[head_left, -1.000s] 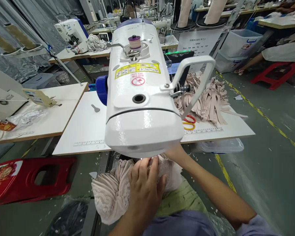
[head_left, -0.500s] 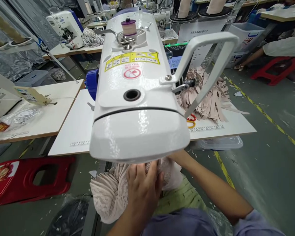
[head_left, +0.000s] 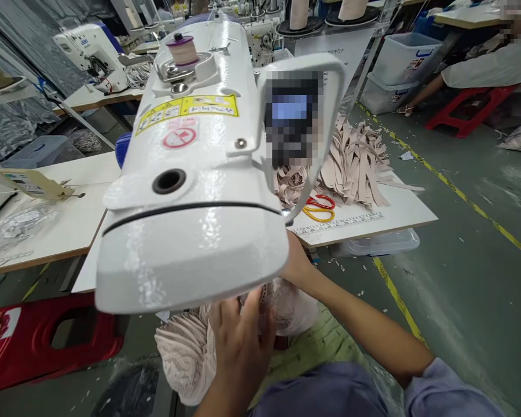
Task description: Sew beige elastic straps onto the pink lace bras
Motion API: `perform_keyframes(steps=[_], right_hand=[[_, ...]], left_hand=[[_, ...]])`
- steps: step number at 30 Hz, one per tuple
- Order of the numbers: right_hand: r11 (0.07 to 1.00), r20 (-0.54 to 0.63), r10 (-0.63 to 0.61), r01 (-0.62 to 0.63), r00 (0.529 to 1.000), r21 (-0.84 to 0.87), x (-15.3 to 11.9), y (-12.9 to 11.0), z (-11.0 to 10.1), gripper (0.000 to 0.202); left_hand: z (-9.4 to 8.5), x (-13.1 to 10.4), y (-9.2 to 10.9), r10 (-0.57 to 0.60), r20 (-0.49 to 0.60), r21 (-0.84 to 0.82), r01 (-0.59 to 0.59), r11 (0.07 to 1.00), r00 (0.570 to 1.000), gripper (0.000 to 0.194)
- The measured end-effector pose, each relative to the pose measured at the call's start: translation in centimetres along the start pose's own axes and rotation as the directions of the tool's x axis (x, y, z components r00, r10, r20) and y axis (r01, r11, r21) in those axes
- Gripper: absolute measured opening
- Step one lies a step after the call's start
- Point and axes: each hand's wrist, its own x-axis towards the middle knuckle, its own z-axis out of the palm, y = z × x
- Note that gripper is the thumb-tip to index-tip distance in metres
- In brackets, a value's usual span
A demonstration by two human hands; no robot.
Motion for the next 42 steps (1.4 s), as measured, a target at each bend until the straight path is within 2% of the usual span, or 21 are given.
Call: perform_keyframes(steps=[2,4,6,8,10,12,14,18,21,28,32,37,42], right_hand=[[0.997,-0.069,0.006,-0.001,0.998,0.075,-1.0,0.6,-0.1,0.015],[0.987,-0.111,0.043,-0.025,0.993,0.158,-2.2,1.1,-0.3,0.018],[0.971,-0.117,0.095,-0.067,0.989,0.228,-3.5,1.4,-0.5,0.016],[0.958,-0.105,0.124,-0.092,0.987,0.272,-4.5,1.3,-0.6,0.016],[0.957,-0.084,0.122,-0.095,0.989,0.274,-5.3,0.9,-0.7,0.018],[0.964,-0.067,0.104,-0.084,0.992,0.251,-5.8,0.4,-0.7,0.022],[0.973,-0.060,0.074,-0.059,0.995,0.224,-6.1,0.2,-0.5,0.024],[0.983,-0.066,0.033,-0.021,0.997,0.185,-6.3,0.1,-0.1,0.026],[0.983,-0.063,0.033,-0.021,0.997,0.181,-6.3,0.2,0.2,0.025],[0.984,-0.082,0.018,-0.003,0.996,0.176,-6.2,0.1,0.7,0.024],[0.983,-0.080,0.037,-0.022,0.996,0.182,-6.1,0.0,0.8,0.025],[0.981,-0.073,0.052,-0.037,0.996,0.191,-6.1,-0.3,0.8,0.027],[0.968,-0.045,0.115,-0.102,0.992,0.230,-5.5,-1.2,1.2,0.026]], left_hand=[[0.5,-0.7,-1.0,-0.146,-0.006,-0.129,0.144,0.981,0.989,0.033],[1.1,-1.3,-1.8,-0.336,0.075,-0.313,0.342,0.886,0.939,0.038],[1.7,-1.4,-2.3,-0.491,0.229,-0.501,0.534,0.681,0.841,0.046],[1.9,-1.2,-2.5,-0.545,0.385,-0.606,0.650,0.459,0.745,0.051],[1.9,-0.7,-2.5,-0.554,0.456,-0.649,0.686,0.329,0.697,0.054],[1.6,-0.3,-2.4,-0.566,0.450,-0.692,0.671,0.268,0.691,0.052],[1.2,0.2,-2.1,-0.593,0.397,-0.743,0.625,0.240,0.700,0.048],[0.7,0.6,-1.6,-0.622,0.277,-0.771,0.555,0.311,0.733,0.041],[0.6,0.4,-1.5,-0.608,0.258,-0.739,0.558,0.376,0.751,0.040],[0.8,-0.2,-2.0,-0.541,0.176,-0.584,0.530,0.615,0.822,0.043],[0.6,-0.2,-2.3,-0.530,0.200,-0.533,0.545,0.647,0.824,0.042],[0.7,-0.3,-2.5,-0.521,0.168,-0.535,0.521,0.665,0.837,0.042],[0.8,0.0,-2.4,-0.561,0.125,-0.554,0.527,0.645,0.818,0.042]])
